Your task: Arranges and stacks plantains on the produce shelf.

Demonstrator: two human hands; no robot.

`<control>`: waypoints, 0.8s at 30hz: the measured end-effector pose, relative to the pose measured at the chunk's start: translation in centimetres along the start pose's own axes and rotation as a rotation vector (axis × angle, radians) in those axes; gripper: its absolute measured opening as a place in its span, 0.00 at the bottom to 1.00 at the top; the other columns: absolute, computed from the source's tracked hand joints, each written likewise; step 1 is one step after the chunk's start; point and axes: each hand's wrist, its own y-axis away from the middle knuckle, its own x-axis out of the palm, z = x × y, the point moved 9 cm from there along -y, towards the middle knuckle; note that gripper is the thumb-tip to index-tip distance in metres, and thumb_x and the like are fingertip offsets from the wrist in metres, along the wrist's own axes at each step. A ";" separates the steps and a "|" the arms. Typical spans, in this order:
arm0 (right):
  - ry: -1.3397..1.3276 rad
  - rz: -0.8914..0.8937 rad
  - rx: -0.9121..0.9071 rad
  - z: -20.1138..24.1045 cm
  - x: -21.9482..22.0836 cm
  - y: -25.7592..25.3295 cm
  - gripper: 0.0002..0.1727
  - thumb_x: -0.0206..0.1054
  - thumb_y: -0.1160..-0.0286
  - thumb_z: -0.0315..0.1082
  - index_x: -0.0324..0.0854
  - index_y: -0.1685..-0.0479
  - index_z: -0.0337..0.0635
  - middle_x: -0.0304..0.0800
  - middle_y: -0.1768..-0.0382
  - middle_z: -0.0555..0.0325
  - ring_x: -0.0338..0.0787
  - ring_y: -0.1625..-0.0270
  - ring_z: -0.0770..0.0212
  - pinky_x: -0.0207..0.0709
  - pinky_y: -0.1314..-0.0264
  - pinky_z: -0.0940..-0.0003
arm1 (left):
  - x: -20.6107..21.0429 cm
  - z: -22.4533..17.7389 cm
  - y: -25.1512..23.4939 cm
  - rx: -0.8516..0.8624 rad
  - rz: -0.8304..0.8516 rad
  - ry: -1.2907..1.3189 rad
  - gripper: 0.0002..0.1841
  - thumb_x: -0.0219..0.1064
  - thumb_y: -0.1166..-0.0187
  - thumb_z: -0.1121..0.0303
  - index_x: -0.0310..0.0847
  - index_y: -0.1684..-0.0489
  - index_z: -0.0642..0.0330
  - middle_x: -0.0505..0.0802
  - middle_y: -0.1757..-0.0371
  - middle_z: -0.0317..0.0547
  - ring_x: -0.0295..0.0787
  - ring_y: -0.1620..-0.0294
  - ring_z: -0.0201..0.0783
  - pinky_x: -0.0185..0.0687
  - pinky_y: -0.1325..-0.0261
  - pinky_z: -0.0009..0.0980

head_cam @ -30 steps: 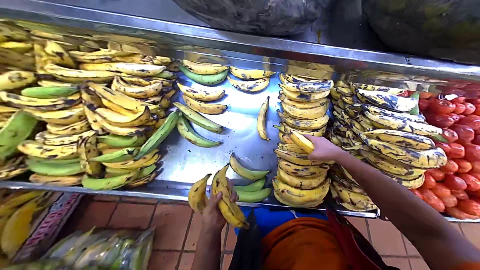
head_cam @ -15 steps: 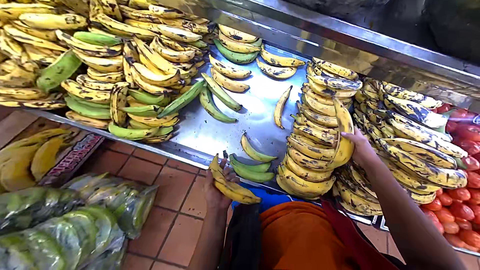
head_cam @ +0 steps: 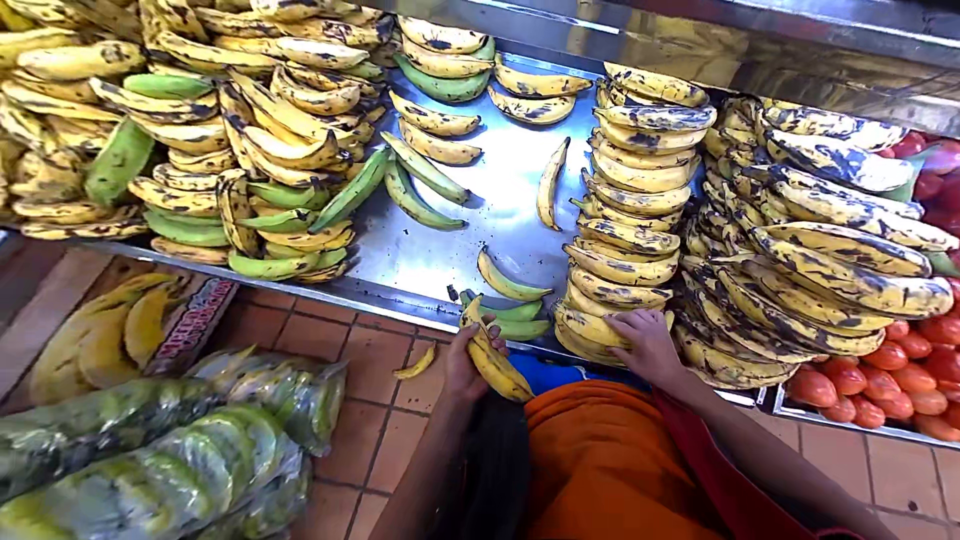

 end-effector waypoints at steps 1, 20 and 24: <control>-0.005 -0.031 0.009 -0.1 0.1 0.1 0.30 0.82 0.39 0.47 0.87 0.31 0.60 0.91 0.41 0.63 0.86 0.37 0.56 0.73 0.32 0.44 | -0.1 -0.2 0.2 0.009 0.003 -0.002 0.20 0.51 0.15 0.53 0.81 0.42 0.55 0.89 0.66 0.46 0.88 0.72 0.39 0.90 0.63 0.37; -0.588 0.199 0.181 2.9 -8.9 -3.4 0.29 0.62 0.15 0.57 0.79 0.22 0.51 0.87 0.32 0.58 0.87 0.31 0.60 0.80 0.25 0.50 | 15.7 3.0 0.1 0.137 0.152 -0.066 0.20 0.44 0.14 0.51 0.82 0.56 0.49 0.94 0.55 0.42 0.92 0.50 0.42 0.88 0.42 0.44; -0.598 0.309 0.196 3.9 -9.6 -5.2 0.36 0.76 0.28 0.56 0.75 0.20 0.53 0.93 0.44 0.57 0.92 0.43 0.61 0.87 0.37 0.51 | 23.0 5.9 1.2 0.040 0.286 -0.406 0.29 0.41 0.09 0.43 0.76 0.29 0.54 0.88 0.33 0.47 0.86 0.35 0.42 0.84 0.34 0.45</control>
